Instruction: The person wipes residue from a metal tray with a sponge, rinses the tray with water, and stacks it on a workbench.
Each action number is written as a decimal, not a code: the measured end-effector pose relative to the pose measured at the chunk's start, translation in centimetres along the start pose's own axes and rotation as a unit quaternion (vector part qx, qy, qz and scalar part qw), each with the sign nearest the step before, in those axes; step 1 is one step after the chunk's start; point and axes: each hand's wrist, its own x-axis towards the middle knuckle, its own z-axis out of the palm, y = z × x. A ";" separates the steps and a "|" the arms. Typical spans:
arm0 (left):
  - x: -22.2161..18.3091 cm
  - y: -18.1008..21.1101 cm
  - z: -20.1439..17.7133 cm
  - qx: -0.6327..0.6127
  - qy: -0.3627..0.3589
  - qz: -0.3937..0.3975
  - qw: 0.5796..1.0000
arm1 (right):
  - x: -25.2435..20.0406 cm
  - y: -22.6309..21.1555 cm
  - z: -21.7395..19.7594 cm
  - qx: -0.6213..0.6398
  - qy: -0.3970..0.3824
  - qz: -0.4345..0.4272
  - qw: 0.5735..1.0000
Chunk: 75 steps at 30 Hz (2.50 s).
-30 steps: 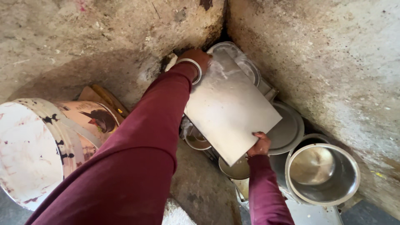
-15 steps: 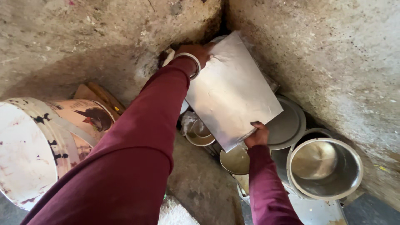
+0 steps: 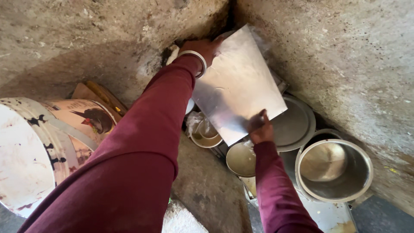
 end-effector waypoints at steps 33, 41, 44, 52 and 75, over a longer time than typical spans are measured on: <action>1.9 0.4 0.1 0.008 -0.061 -0.028 0.998 | -3.8 -1.1 3.5 -0.013 0.026 -0.029 0.999; 0.7 -0.5 4.6 0.017 0.099 -0.067 0.993 | -5.2 -0.5 3.0 -0.053 -0.023 -0.053 0.997; -1.4 0.6 5.7 0.137 0.138 -0.075 0.978 | -4.8 -2.1 3.1 -0.101 0.028 -0.063 0.992; -9.3 1.1 1.6 -0.258 0.221 -0.356 0.871 | -4.4 -5.9 8.1 -0.188 0.056 -0.124 0.973; -17.1 8.3 -3.1 -0.279 0.241 -0.312 0.876 | -16.8 -4.4 8.0 -0.139 -0.006 -0.162 0.977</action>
